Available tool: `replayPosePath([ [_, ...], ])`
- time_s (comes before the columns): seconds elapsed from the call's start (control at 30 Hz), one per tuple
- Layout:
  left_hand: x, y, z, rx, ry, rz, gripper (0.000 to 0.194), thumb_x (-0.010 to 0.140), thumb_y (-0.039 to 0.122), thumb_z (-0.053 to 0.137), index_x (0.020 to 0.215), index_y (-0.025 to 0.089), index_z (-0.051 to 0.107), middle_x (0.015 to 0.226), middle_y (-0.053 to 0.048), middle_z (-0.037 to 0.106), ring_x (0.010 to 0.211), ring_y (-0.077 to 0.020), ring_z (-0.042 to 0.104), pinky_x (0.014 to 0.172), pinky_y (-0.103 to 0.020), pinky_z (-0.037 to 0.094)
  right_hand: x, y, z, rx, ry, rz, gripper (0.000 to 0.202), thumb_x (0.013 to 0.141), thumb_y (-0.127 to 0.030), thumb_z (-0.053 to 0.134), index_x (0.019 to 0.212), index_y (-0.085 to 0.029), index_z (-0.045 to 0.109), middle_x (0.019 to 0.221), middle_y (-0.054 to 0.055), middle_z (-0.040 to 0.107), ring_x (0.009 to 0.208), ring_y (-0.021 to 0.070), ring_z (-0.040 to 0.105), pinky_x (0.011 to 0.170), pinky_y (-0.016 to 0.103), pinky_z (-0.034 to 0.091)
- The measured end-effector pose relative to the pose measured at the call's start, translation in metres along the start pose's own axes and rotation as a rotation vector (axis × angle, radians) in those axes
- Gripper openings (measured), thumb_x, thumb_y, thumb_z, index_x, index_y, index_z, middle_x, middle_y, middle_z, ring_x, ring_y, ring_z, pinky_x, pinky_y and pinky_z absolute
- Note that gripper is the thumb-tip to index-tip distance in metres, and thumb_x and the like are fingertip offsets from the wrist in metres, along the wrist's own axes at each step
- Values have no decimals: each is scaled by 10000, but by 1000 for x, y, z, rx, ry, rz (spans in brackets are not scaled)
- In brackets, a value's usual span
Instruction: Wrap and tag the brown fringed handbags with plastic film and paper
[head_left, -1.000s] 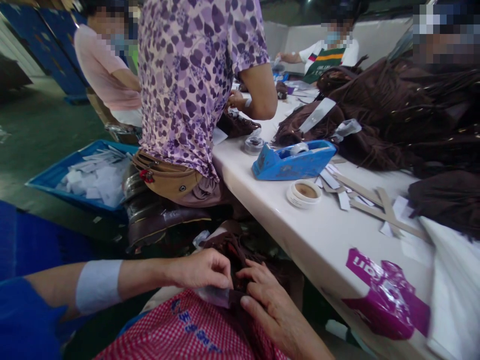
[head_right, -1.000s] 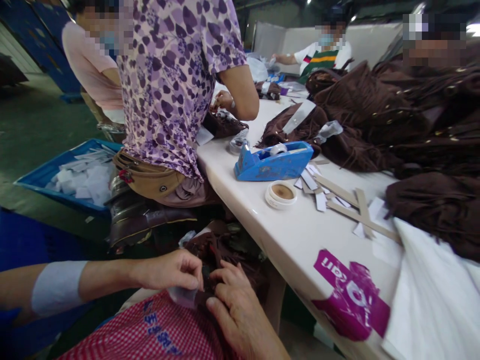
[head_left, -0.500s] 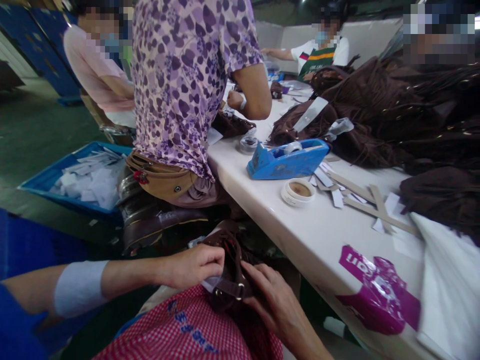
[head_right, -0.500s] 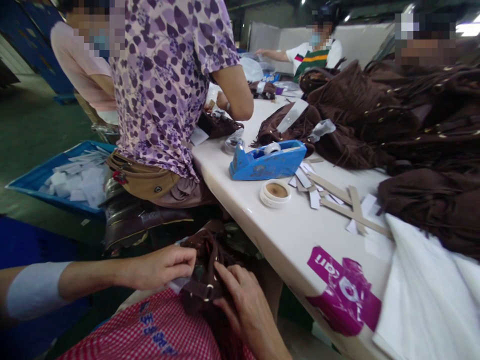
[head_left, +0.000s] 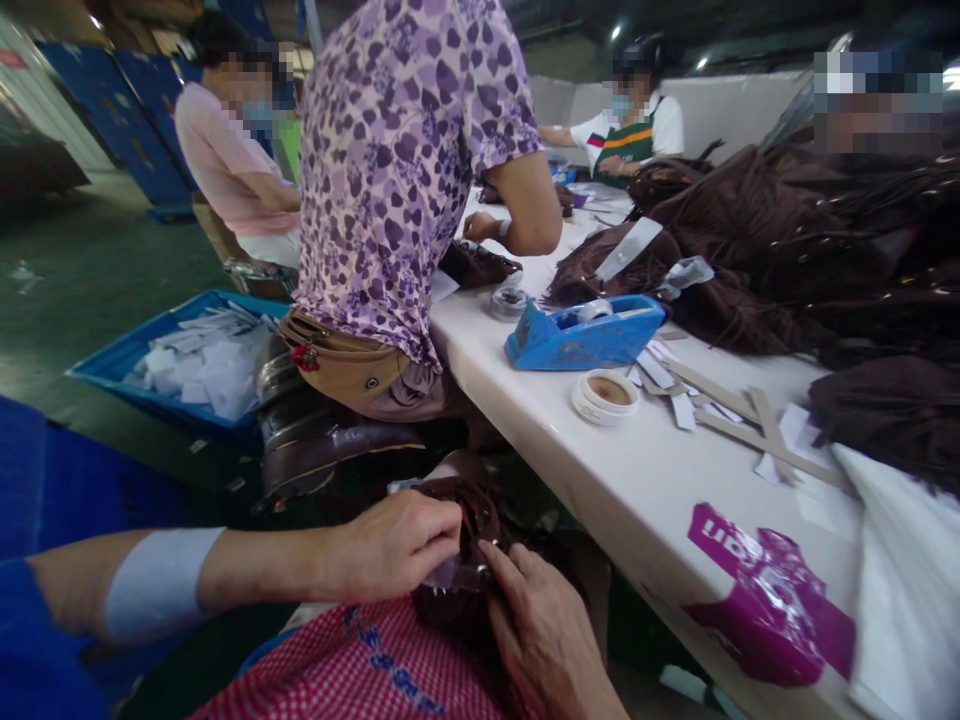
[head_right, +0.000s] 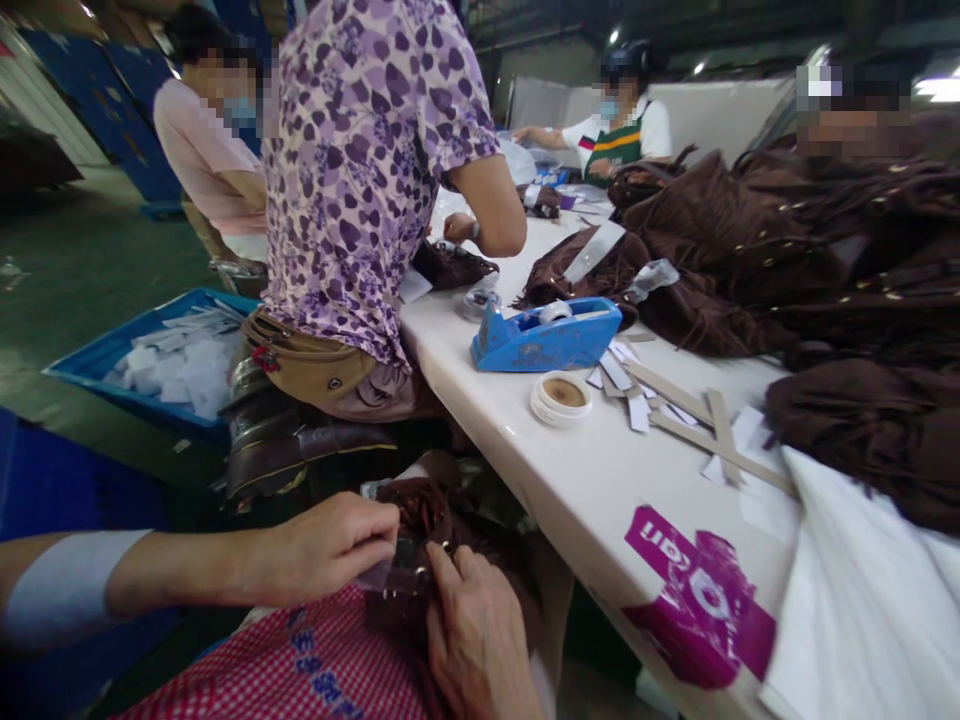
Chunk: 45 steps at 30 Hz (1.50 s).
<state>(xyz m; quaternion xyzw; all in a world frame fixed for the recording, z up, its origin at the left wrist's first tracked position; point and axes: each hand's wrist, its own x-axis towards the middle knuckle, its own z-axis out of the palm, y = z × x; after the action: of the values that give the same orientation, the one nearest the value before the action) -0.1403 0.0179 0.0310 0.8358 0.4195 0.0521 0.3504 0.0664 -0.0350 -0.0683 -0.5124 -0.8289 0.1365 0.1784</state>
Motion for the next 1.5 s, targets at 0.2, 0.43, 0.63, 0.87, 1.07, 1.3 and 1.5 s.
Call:
replayPosePath([
  [0.2, 6, 5, 17, 307, -99, -13, 125, 943, 154, 452, 863, 173, 547, 870, -78, 700, 782, -238, 667, 666, -302, 450, 7, -18, -6, -49, -38, -7, 392, 763, -41, 487, 1052, -211, 690, 824, 74, 671, 734, 265, 655, 640, 368, 484],
  [0.43, 6, -2, 15, 344, -109, -64, 186, 974, 183, 438, 837, 185, 563, 815, -64, 708, 763, -247, 693, 641, -301, 463, -4, -9, -8, 114, -91, -68, 571, 832, -122, 517, 1398, -191, 539, 1062, 122, 683, 932, 263, 677, 789, 368, 551],
  [0.63, 5, 4, 30, 258, -81, -83, 171, 974, 210, 463, 825, 189, 544, 815, -47, 691, 766, -211, 666, 657, -280, 433, 9, -23, -14, 62, -283, 102, 413, 852, -51, 480, 1162, -217, 698, 927, 87, 679, 874, 272, 670, 773, 380, 533],
  [0.87, 10, -12, 36, -106, -28, -156, 210, 923, 199, 515, 716, 189, 482, 667, 26, 568, 649, -126, 574, 595, -218, 371, 15, -24, -19, 92, -309, 150, 472, 866, -74, 473, 1274, -220, 658, 981, 102, 692, 918, 285, 671, 811, 404, 531],
  [1.07, 15, -11, 52, -122, -42, -165, 211, 909, 205, 489, 703, 195, 441, 610, 37, 485, 620, -131, 558, 569, -230, 353, -6, -16, -9, 400, -132, 132, 449, 830, -220, 636, 1278, -208, 623, 1100, 89, 672, 1049, 260, 647, 927, 383, 530],
  [1.3, 14, -7, 66, -453, -62, -316, 62, 849, 206, 506, 847, 212, 444, 704, 50, 541, 566, -114, 558, 491, -210, 379, -18, -12, 15, 699, -10, 222, 370, 862, -288, 742, 1206, -249, 613, 1087, 36, 659, 1020, 230, 633, 904, 342, 510],
  [1.5, 15, -12, 57, -471, -63, -309, 169, 879, 276, 503, 1033, 206, 496, 750, 34, 581, 699, -150, 571, 598, -238, 429, -19, -7, 9, 743, -12, 92, 124, 919, -356, 676, 994, -257, 665, 1010, -3, 622, 958, 179, 597, 850, 264, 477],
])
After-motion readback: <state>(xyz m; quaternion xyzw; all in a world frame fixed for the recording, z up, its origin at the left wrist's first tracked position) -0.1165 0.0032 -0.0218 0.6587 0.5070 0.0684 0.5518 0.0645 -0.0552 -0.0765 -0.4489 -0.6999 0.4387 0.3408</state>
